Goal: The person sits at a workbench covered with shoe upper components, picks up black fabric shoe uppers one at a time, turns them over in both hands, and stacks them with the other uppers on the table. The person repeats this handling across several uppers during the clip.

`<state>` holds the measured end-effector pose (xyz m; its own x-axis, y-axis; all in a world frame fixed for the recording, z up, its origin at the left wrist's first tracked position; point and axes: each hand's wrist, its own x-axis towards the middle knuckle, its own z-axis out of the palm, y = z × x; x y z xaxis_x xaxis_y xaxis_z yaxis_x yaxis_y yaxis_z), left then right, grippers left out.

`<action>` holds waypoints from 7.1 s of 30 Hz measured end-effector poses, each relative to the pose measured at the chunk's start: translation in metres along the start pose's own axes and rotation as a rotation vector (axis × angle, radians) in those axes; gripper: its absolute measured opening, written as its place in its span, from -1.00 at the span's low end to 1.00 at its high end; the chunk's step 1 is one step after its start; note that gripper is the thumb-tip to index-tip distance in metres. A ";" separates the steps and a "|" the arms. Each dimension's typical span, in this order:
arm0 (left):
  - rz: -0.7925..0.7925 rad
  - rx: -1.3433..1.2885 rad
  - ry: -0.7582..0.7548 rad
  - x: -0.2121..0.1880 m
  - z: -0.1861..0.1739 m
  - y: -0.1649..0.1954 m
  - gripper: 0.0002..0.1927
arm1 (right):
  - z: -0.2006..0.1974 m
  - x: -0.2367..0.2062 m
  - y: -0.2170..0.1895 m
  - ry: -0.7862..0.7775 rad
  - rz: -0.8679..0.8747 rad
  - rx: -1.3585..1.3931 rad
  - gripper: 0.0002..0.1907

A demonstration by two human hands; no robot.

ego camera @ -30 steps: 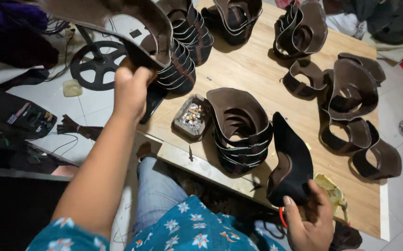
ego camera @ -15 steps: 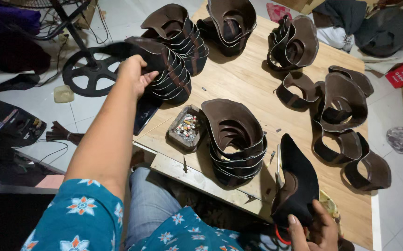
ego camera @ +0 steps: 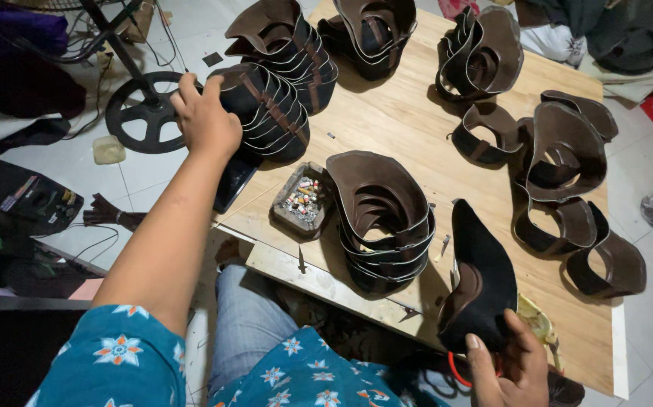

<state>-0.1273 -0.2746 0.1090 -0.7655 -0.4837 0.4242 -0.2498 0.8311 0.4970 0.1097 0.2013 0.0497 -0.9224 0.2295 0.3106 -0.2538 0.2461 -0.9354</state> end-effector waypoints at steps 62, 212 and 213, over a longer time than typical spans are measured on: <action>-0.311 -1.591 -1.053 -0.241 -0.081 0.093 -0.51 | -0.002 -0.022 -0.012 -0.060 0.593 0.844 -0.47; -0.698 -1.799 -0.820 -0.251 -0.054 0.061 -0.57 | -0.009 -0.037 -0.047 -0.336 0.328 0.473 0.10; -0.692 -1.801 -0.828 -0.250 -0.054 0.062 -0.58 | -0.007 -0.037 -0.051 -0.342 0.299 0.442 0.13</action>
<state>0.0806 -0.1177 0.0749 -0.9715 0.1051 -0.2126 -0.2167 -0.7580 0.6152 0.1584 0.1870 0.0873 -0.9944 -0.1036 0.0216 0.0007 -0.2106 -0.9776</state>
